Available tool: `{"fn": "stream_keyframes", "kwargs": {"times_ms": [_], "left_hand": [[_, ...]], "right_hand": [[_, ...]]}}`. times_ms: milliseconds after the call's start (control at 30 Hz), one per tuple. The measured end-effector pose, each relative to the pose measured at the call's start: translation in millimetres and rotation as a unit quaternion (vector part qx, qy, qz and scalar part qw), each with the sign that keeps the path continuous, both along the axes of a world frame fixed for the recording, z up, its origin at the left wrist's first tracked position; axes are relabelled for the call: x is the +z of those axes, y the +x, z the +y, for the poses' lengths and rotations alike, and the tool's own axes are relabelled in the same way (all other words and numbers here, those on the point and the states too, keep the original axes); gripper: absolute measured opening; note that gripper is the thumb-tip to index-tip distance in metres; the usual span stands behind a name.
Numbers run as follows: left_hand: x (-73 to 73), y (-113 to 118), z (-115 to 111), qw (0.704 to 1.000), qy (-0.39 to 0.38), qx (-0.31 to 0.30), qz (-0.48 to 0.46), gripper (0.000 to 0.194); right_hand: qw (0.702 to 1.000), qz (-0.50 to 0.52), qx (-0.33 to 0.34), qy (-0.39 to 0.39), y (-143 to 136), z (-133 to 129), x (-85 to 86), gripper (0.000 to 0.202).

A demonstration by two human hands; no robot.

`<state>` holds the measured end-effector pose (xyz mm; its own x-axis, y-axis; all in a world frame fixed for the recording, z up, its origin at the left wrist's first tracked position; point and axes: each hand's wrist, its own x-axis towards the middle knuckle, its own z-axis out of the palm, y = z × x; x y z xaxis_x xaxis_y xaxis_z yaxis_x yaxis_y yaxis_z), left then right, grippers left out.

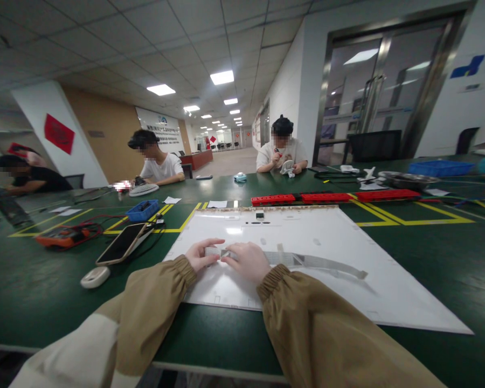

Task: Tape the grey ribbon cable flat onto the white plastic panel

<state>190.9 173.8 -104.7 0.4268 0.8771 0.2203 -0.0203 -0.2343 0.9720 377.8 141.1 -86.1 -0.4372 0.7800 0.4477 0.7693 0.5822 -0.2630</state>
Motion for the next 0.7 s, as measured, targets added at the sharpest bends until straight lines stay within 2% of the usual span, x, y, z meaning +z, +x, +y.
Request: {"fn": "stream_keyframes", "kwargs": {"times_ms": [400, 600, 700], "left_hand": [[-8.3, -3.0, 6.1, 0.999, 0.011, 0.000, 0.036, 0.060], [-6.5, -1.8, 3.3, 0.997, 0.039, 0.037, 0.048, 0.054], [-7.8, -0.8, 2.3, 0.996, 0.043, 0.065, 0.050, 0.049]], "right_hand": [[1.000, 0.005, 0.007, -0.022, -0.2, 3.4, -4.5, 0.019], [0.997, -0.024, -0.038, 0.069, -1.4, 0.5, -2.3, 0.023], [0.995, -0.037, -0.054, 0.079, -4.7, -3.5, -1.2, 0.025]]}}
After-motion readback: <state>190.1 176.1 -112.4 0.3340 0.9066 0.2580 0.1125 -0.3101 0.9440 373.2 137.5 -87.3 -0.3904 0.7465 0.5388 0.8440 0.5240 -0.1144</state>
